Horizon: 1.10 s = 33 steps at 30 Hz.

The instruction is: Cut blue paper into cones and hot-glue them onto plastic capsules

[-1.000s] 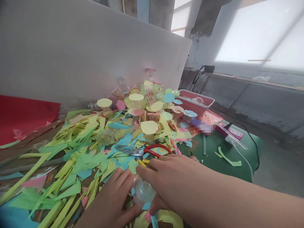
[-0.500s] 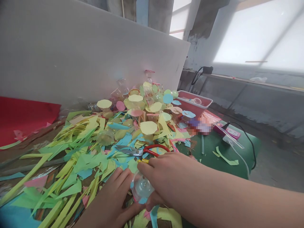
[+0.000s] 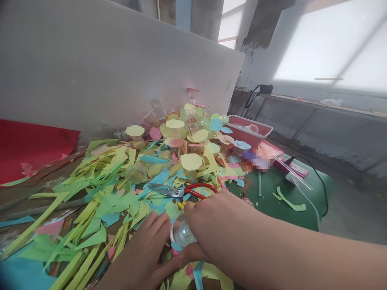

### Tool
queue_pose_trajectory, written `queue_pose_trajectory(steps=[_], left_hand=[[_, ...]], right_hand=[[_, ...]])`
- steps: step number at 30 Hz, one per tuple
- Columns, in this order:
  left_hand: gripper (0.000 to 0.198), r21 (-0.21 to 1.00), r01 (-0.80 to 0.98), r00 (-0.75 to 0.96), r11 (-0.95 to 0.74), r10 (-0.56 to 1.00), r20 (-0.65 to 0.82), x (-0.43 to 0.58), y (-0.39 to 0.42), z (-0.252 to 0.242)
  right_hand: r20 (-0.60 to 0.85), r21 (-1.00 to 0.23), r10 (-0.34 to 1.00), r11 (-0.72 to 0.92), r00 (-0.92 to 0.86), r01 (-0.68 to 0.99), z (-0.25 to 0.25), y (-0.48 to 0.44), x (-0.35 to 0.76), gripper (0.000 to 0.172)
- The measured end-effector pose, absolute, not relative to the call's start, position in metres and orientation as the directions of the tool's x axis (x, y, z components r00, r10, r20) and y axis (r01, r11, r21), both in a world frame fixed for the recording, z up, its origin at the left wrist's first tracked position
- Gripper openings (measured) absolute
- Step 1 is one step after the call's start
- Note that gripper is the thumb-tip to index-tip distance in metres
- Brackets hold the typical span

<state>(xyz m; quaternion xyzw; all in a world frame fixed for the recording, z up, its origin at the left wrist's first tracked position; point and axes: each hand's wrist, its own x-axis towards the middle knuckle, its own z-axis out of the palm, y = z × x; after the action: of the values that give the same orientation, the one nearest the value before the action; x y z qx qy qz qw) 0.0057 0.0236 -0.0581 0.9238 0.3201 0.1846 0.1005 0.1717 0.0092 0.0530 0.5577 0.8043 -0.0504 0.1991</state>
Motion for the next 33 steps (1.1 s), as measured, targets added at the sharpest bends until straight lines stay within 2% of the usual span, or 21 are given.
queue_pose_trajectory(steps=[3, 6, 12, 15, 19, 20, 24, 26, 28, 33], left_hand=[[0.025, 0.323, 0.553, 0.729, -0.768, 0.634, 0.26, 0.006, 0.024, -0.058], [0.028, 0.34, 0.565, 0.719, -0.752, 0.651, 0.246, 0.005, 0.023, -0.058], [0.022, 0.323, 0.574, 0.714, -0.752, 0.653, 0.252, 0.005, 0.022, -0.056], [0.025, 0.323, 0.577, 0.709, -0.75, 0.657, 0.256, 0.004, 0.021, -0.056], [0.026, 0.313, 0.571, 0.716, -0.759, 0.647, 0.263, 0.003, 0.023, -0.059], [0.023, 0.308, 0.571, 0.716, -0.761, 0.645, 0.267, 0.003, 0.024, -0.059], [0.018, 0.317, 0.579, 0.702, -0.751, 0.657, 0.273, 0.003, 0.024, -0.059], [0.02, 0.333, 0.585, 0.695, -0.74, 0.669, 0.265, 0.002, 0.024, -0.059], [0.023, 0.349, 0.593, 0.684, -0.725, 0.683, 0.257, 0.001, 0.024, -0.06], [0.026, 0.407, 0.596, 0.664, -0.692, 0.71, 0.235, -0.001, 0.026, -0.059]], right_hand=[[-0.37, 0.172, 0.88, 0.38, -0.298, 0.909, 0.052, 0.009, 0.171, 0.054], [-0.42, 0.182, 0.87, 0.359, -0.258, 0.915, 0.057, 0.009, 0.167, 0.051], [-0.493, 0.197, 0.849, 0.322, -0.191, 0.926, 0.067, 0.011, 0.158, 0.054], [-0.43, 0.191, 0.862, 0.376, -0.267, 0.907, 0.063, 0.008, 0.161, 0.052], [-0.269, 0.164, 0.857, 0.491, -0.44, 0.855, 0.052, 0.0, 0.174, 0.048], [-0.22, 0.156, 0.853, 0.51, -0.473, 0.846, 0.049, -0.002, 0.178, 0.053], [-0.087, 0.145, 0.856, 0.516, -0.509, 0.844, 0.045, -0.006, 0.19, 0.093], [-0.053, 0.134, 0.864, 0.503, -0.5, 0.854, 0.048, -0.009, 0.195, 0.1], [-0.03, 0.123, 0.876, 0.482, -0.482, 0.868, 0.052, -0.013, 0.2, 0.093], [0.029, 0.128, 0.907, 0.414, -0.42, 0.901, 0.052, -0.03, 0.226, 0.056]])
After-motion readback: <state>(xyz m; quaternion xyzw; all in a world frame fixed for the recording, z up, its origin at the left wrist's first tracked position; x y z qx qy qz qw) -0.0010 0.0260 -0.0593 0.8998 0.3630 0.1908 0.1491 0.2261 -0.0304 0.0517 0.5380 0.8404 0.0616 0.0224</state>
